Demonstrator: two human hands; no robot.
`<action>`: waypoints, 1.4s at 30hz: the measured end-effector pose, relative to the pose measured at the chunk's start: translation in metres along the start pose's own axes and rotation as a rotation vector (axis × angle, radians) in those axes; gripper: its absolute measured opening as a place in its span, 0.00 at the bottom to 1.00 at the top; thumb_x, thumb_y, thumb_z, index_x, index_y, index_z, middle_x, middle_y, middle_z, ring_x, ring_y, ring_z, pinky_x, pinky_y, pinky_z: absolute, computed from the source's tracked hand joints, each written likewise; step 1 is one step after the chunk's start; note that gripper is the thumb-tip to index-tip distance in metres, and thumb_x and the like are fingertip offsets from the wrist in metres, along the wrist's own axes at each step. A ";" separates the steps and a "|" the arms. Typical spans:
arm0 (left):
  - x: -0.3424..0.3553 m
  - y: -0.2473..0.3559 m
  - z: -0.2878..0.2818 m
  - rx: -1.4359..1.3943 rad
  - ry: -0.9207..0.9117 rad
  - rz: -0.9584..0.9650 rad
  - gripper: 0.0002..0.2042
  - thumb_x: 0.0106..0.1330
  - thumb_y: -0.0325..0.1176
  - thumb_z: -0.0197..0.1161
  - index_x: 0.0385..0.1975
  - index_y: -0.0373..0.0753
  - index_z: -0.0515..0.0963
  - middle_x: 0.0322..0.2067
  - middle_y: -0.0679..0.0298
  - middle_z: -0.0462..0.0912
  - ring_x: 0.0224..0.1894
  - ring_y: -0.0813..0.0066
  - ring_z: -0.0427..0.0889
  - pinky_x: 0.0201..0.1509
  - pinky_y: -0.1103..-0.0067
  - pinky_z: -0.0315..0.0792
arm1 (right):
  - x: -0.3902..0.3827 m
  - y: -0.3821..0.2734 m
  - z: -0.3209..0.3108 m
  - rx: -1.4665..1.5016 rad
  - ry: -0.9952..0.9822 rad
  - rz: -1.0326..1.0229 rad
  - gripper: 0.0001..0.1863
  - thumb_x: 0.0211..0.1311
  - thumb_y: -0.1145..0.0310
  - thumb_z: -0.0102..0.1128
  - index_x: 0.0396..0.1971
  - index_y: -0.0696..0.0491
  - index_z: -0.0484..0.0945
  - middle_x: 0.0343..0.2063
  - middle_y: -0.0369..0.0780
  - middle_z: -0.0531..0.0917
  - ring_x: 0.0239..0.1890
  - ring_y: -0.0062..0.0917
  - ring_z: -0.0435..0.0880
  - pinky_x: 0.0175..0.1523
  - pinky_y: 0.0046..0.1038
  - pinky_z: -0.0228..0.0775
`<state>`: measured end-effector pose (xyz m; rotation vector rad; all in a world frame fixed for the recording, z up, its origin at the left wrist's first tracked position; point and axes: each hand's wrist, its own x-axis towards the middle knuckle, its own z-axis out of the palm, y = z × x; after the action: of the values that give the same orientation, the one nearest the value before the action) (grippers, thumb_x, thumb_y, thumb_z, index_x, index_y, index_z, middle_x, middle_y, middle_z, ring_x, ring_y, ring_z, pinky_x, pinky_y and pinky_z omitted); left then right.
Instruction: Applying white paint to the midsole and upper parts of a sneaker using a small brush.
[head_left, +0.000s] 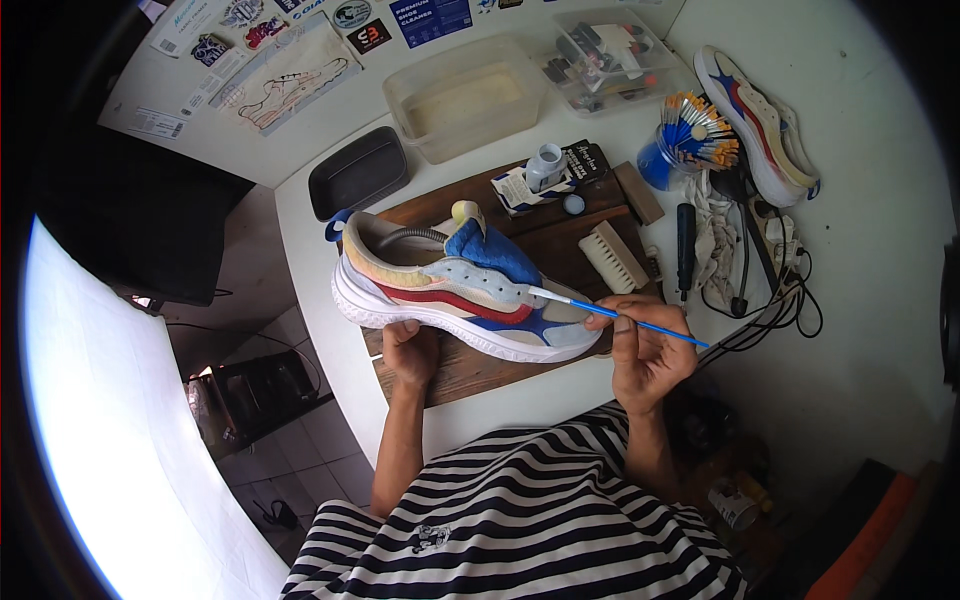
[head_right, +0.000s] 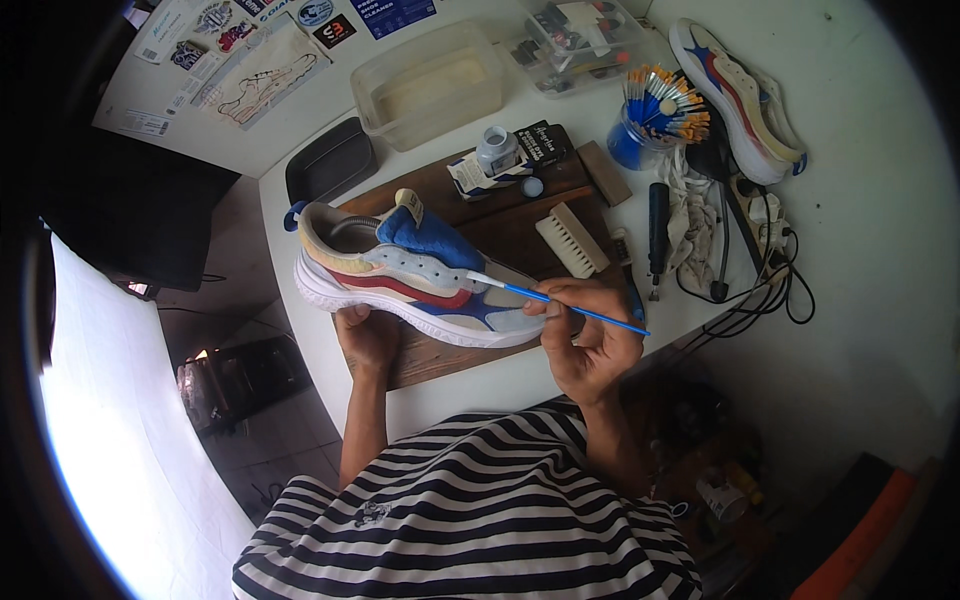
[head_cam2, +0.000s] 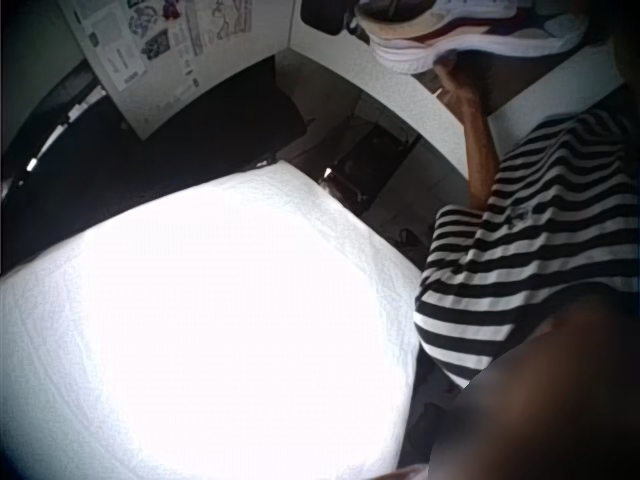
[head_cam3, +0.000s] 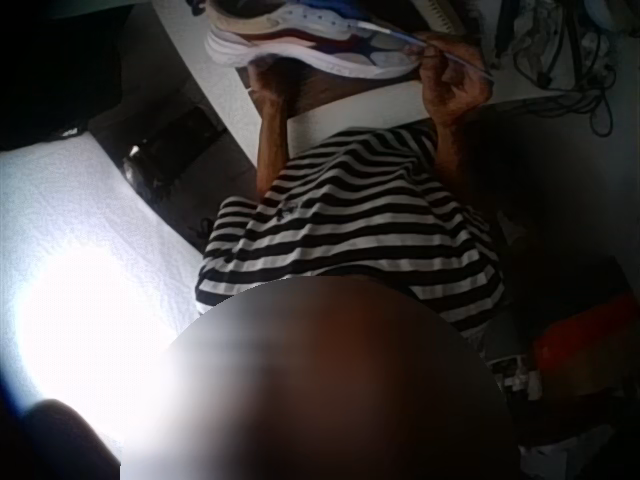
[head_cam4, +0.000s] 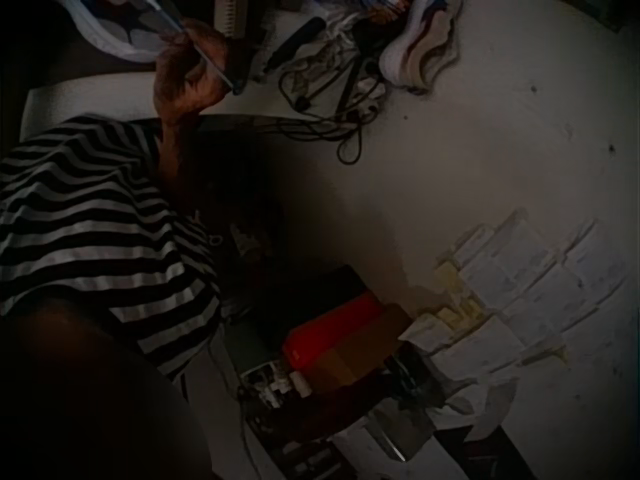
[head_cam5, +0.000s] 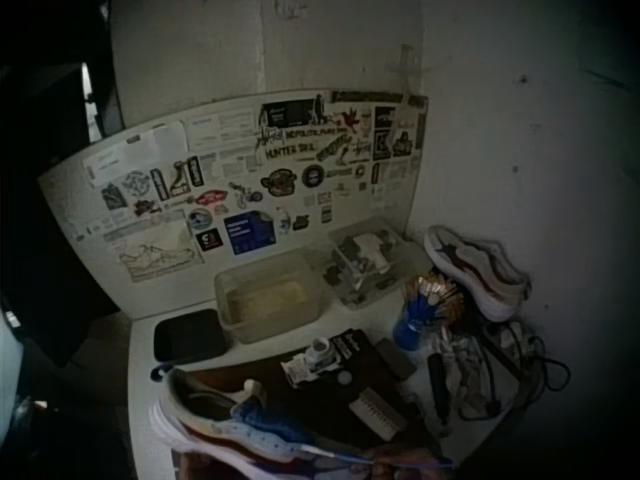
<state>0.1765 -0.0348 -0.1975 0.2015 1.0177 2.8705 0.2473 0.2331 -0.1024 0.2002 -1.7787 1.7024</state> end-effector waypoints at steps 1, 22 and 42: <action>0.000 0.000 0.009 0.064 0.089 -0.005 0.24 0.57 0.28 0.53 0.56 0.32 0.72 0.53 0.61 0.78 0.59 0.64 0.74 0.70 0.66 0.63 | 0.001 -0.001 0.000 0.002 0.005 -0.001 0.10 0.66 0.87 0.57 0.46 0.65 0.74 0.38 0.52 0.85 0.35 0.31 0.89 0.45 0.30 0.84; -0.004 -0.004 -0.014 0.017 0.205 -0.048 0.33 0.52 0.26 0.54 0.64 0.31 0.67 0.61 0.55 0.76 0.66 0.56 0.72 0.75 0.61 0.61 | 0.003 -0.003 0.003 0.002 -0.021 -0.023 0.09 0.66 0.87 0.56 0.45 0.65 0.74 0.38 0.52 0.84 0.34 0.29 0.88 0.43 0.28 0.85; 0.001 0.005 0.028 0.170 0.225 -0.026 0.16 0.60 0.30 0.51 0.48 0.35 0.76 0.45 0.67 0.81 0.52 0.71 0.76 0.66 0.70 0.64 | 0.002 -0.006 0.003 -0.034 -0.035 -0.004 0.09 0.67 0.87 0.56 0.45 0.65 0.74 0.37 0.51 0.85 0.34 0.28 0.88 0.43 0.28 0.84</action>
<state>0.1792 -0.0209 -0.1729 -0.1273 1.2928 2.8305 0.2481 0.2303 -0.0966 0.2198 -1.8297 1.6740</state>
